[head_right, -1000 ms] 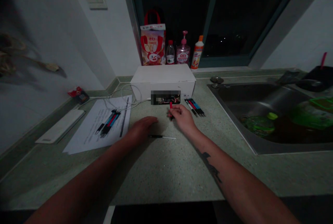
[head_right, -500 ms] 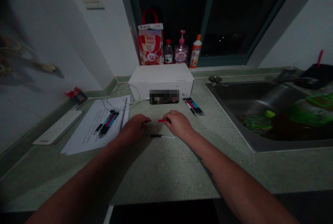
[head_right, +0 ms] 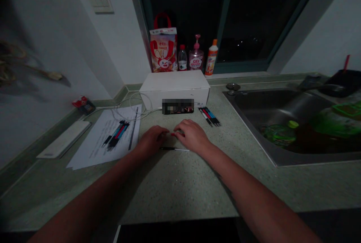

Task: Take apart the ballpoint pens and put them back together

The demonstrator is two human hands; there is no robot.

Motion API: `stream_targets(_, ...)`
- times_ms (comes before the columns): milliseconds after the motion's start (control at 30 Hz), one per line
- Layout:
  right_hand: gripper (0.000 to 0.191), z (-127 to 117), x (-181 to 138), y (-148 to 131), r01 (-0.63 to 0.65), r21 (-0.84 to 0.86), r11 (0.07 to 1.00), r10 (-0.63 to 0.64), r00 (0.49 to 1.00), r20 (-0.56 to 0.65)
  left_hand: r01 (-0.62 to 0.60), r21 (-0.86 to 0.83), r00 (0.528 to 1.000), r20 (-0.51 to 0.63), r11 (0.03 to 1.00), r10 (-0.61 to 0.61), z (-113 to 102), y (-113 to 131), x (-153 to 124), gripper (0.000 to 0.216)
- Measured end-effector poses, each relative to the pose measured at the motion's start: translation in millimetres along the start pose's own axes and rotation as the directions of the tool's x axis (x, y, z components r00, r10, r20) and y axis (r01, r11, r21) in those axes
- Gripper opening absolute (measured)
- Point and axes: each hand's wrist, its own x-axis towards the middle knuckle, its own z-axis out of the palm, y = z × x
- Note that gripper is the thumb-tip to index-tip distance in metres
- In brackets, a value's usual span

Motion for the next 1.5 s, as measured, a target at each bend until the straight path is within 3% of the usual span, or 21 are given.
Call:
stream_targets(133, 0.005, -10, -3, -14, 0.009, 0.019, 1.000, -0.011, 0.993, 0.115, -0.014, -0.002, 0.999, -0.042, 1.000, 0.014, -12, 9, -7, 0.016)
stream_targets(300, 0.007, -13, -4, -19, -0.002, -0.004, 1.000, 0.003, 0.985, 0.173, -0.220, 0.018, 0.959, 0.185, 0.975, 0.213, -24, 25, -16, 0.012)
stream_targets(433, 0.007, -10, -5, -18, 0.021, -0.006, 1.000, -0.020, 0.980, 0.199, -0.277, 0.040, 0.940, 0.216, 0.960, 0.263, -19, 24, -15, 0.013)
stream_targets(767, 0.013, -7, -3, -10, 0.092, -0.059, 0.994, -0.078, 0.975, 0.210, -0.107, 0.070, 0.992, 0.070, 0.992, 0.102, -19, 15, -8, 0.019)
stream_targets(1067, 0.017, -12, -1, 0, -0.069, -0.170, 0.983, 0.078, 0.996, 0.046, 0.041, 0.073, 0.998, -0.047, 0.997, -0.037, -25, 4, -3, 0.025)
stream_targets(1300, 0.019, -6, -2, -5, 0.003, -0.083, 0.997, 0.004, 0.997, 0.082, 0.019, -0.026, 0.999, -0.037, 1.000, -0.020, -18, 9, -5, 0.017)
stream_targets(1500, 0.019, -9, -3, -4, -0.063, -0.109, 0.992, 0.072, 0.994, 0.085, 0.060, 0.010, 0.997, -0.052, 0.998, -0.059, -19, 0, -2, 0.016)
